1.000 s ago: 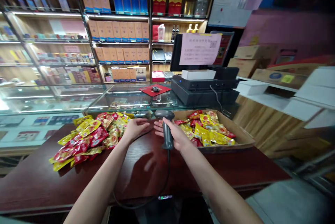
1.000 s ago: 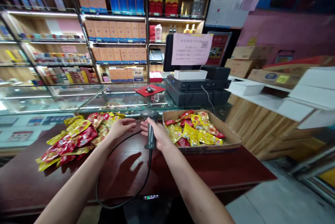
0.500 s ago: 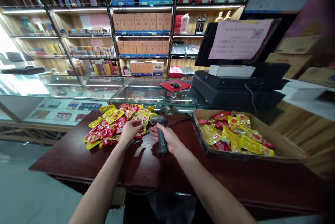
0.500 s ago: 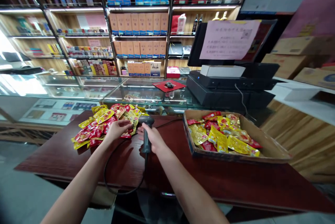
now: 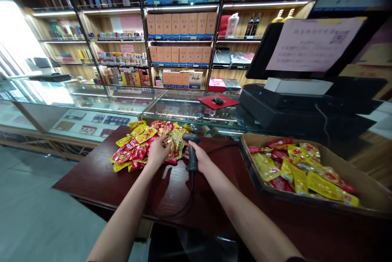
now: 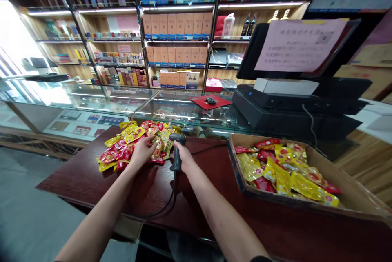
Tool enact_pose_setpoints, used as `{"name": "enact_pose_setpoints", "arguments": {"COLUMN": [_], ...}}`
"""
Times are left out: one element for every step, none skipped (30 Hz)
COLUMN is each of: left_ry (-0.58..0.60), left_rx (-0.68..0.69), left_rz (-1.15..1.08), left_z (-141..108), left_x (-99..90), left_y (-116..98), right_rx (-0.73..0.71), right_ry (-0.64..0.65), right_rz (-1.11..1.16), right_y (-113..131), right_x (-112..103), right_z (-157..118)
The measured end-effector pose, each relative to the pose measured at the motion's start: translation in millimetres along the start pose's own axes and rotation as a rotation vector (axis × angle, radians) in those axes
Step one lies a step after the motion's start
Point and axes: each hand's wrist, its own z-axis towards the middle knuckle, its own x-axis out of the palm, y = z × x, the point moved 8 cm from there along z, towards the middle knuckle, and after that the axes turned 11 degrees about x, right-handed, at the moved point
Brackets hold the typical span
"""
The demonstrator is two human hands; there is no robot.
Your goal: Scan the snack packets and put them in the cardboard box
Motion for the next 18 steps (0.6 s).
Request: {"name": "enact_pose_setpoints", "arguments": {"left_ry": [-0.022,-0.079,-0.129,-0.151,-0.156,-0.121,-0.050,0.034,0.133,0.195,0.213,0.226,0.232,0.233,0.233,0.231,0.227,0.221], "left_rx": [0.015,0.023,0.009,-0.033,-0.103,-0.194,-0.277,-0.328,-0.344,-0.344,-0.356,-0.365,-0.358,-0.347,-0.333,-0.318,-0.306,-0.299], "left_rz": [0.040,0.098,0.164,0.237,0.310,0.356,0.364,0.352,0.327,0.315,0.319,0.325,0.331,0.334,0.332,0.329,0.325,0.322], "left_z": [7.1,14.7,22.2,29.1,34.5,38.1,39.9,40.2,39.6,38.0,35.5,32.8,30.8,29.2,28.1,27.3,26.6,25.9], "left_x": [-10.6,-25.5,-40.5,-53.3,-64.0,-69.6,-69.1,-64.0,-54.3,-45.1,-38.0,-30.4,-22.8,-15.7,-9.1,-3.3,1.6,5.9], "left_y": [7.5,18.6,34.0,53.8,77.2,103.0,127.9,148.6,163.9,173.9,180.4,183.1,181.5,177.2,170.7,163.0,154.7,146.2], "right_rx": [0.006,0.010,0.012,0.013,0.012,0.011,0.013,0.016,0.020,0.023,0.026,0.028,0.032,0.038,0.048,0.060,0.072,0.083], "right_ry": [-0.002,-0.006,-0.010,-0.014,-0.018,-0.019,-0.016,-0.011,-0.006,-0.001,0.007,0.014,0.024,0.038,0.053,0.070,0.088,0.106], "right_rz": [0.000,0.000,0.001,0.001,0.003,0.007,0.010,0.013,0.015,0.017,0.022,0.028,0.037,0.048,0.064,0.084,0.110,0.137], "right_y": [0.1,0.3,0.7,1.2,1.7,1.9,1.8,1.4,0.8,0.1,-0.5,-1.1,-1.7,-2.4,-3.3,-4.4,-5.3,-6.1], "right_x": [-0.5,-1.0,-1.6,-2.3,-3.1,-3.8,-4.5,-5.2,-6.2,-7.2,-8.1,-9.1,-9.8,-10.3,-10.8,-11.4,-12.2,-13.4], "right_z": [1.3,2.3,3.2,4.1,5.0,6.2,7.6,9.1,10.7,12.2,13.4,14.4,15.0,15.2,15.0,14.4,13.4,12.0]}}
